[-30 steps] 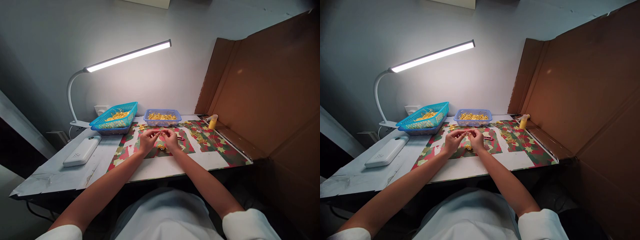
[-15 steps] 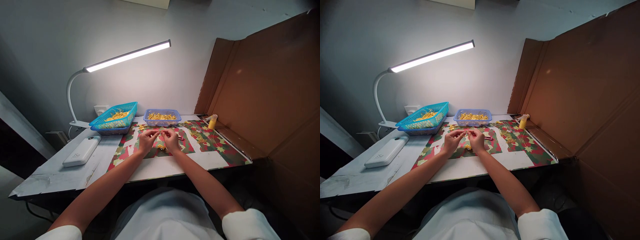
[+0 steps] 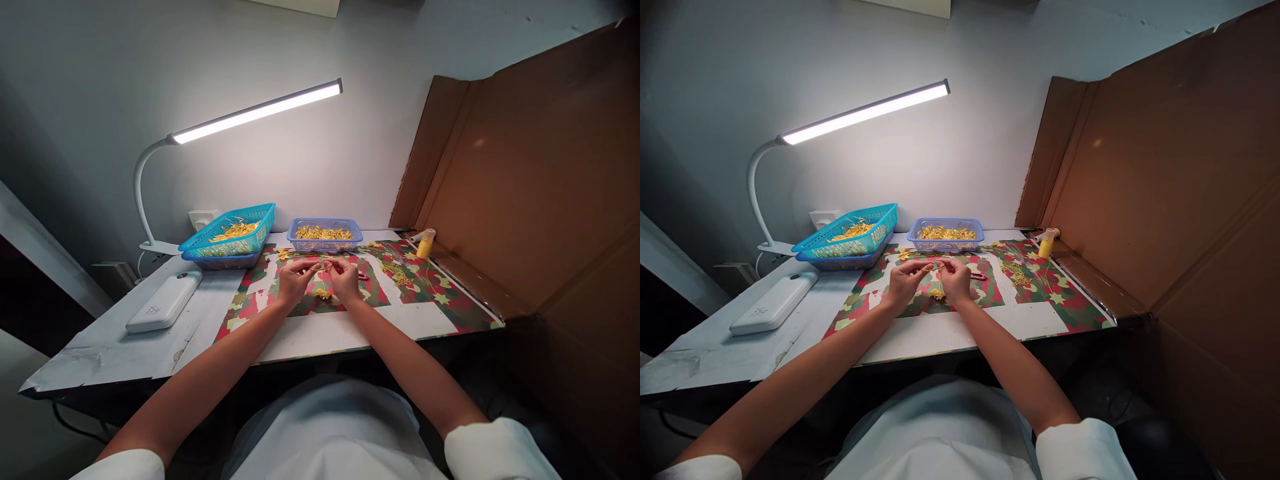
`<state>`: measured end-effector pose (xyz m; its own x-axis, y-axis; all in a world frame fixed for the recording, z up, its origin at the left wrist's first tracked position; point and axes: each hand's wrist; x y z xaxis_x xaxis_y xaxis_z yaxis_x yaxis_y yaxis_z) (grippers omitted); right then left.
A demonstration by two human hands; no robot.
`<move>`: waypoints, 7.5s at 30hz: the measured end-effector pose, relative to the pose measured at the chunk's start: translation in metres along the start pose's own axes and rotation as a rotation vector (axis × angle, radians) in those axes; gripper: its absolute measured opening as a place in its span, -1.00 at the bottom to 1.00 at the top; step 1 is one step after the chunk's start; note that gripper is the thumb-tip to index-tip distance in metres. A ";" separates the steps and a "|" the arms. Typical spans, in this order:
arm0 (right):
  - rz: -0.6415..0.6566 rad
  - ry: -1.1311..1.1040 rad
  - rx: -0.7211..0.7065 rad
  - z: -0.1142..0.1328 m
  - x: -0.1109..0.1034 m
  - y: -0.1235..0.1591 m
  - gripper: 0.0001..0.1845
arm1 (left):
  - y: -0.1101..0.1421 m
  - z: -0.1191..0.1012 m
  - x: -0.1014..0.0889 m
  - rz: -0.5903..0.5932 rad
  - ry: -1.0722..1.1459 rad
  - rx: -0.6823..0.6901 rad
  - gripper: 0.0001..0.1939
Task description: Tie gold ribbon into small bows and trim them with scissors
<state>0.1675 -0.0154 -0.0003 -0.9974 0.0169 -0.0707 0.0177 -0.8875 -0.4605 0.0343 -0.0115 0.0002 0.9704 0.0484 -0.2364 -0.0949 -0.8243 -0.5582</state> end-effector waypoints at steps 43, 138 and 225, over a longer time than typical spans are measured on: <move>0.090 0.049 0.253 0.001 -0.005 -0.005 -0.82 | -0.023 -0.018 -0.019 0.763 -0.221 -0.865 -0.58; 0.334 -0.238 0.581 -0.003 -0.029 -0.011 -0.69 | -0.013 -0.013 -0.009 0.319 0.236 -0.638 -0.61; 0.870 0.691 0.150 0.091 -0.038 -0.047 -0.79 | -0.014 -0.011 -0.006 0.294 0.202 -0.719 -0.71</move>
<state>0.1985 -0.0166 0.1044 -0.3950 -0.4256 -0.8142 0.6347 -0.7671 0.0931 0.0319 -0.0059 0.0181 0.9560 -0.2733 -0.1069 -0.2534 -0.9524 0.1694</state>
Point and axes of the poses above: each hand's wrist, its own y-axis away from the middle knuckle, its own x-axis out of the palm, z = x × y, and after that the axes turned 11 degrees about z, right-handed
